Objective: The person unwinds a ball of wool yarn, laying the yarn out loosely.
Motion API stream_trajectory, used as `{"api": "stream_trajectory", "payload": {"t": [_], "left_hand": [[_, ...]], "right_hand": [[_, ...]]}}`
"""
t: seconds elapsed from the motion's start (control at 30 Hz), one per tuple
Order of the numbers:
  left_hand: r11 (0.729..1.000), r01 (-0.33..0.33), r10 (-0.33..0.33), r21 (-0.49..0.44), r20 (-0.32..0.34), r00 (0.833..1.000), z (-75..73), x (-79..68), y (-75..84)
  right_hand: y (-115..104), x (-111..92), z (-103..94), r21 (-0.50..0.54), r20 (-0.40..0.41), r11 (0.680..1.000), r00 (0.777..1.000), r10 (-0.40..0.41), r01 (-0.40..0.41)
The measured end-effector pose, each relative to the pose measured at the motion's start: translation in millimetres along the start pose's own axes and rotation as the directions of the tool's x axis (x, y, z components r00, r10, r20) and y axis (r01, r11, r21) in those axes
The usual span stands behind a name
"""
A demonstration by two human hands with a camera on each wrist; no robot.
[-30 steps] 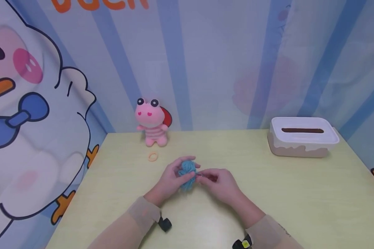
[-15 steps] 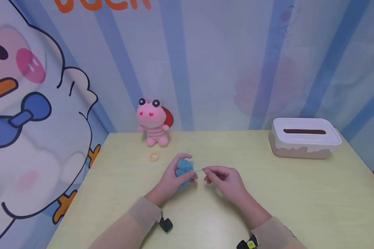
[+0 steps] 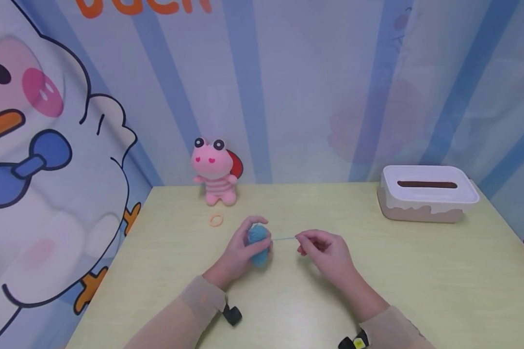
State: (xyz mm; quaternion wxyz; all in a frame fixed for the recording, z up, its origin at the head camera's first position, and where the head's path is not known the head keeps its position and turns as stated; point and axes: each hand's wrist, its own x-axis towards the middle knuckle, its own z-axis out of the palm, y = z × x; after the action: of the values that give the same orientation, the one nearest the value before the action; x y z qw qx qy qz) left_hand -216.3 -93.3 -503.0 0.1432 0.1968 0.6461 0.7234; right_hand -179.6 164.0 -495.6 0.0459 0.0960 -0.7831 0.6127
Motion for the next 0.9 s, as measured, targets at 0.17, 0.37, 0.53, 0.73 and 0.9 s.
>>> {"api": "stream_trajectory", "payload": {"t": [0.17,0.37,0.53,0.73,0.9], "left_hand": [[0.998,0.039,-0.038,-0.048,0.02,0.999,0.1,-0.8,0.0],[1.0,0.004,-0.003,0.019,-0.01,1.0,-1.1,-0.6,-0.2],[1.0,-0.01,0.01,0.019,-0.002,1.0,-1.0,-0.9,-0.1],[1.0,-0.019,0.019,-0.003,0.023,1.0,-1.4,-1.1,-0.6],[0.998,-0.007,0.009,0.065,-0.017,1.0,-1.2,-1.0,0.7]], "right_hand": [[3,-2,-6.9,-0.021,-0.032,1.0,0.999,-0.004,0.003],[6,-3,-15.2,-0.036,-0.056,0.999,0.998,-0.022,0.02],[6,-6,-22.8,-0.056,-0.07,0.998,0.997,-0.017,0.013],[8,-7,-30.6,-0.063,-0.096,0.998,0.995,-0.002,-0.004],[9,-8,-39.0,-0.078,-0.12,0.997,0.993,0.011,-0.02]]}}
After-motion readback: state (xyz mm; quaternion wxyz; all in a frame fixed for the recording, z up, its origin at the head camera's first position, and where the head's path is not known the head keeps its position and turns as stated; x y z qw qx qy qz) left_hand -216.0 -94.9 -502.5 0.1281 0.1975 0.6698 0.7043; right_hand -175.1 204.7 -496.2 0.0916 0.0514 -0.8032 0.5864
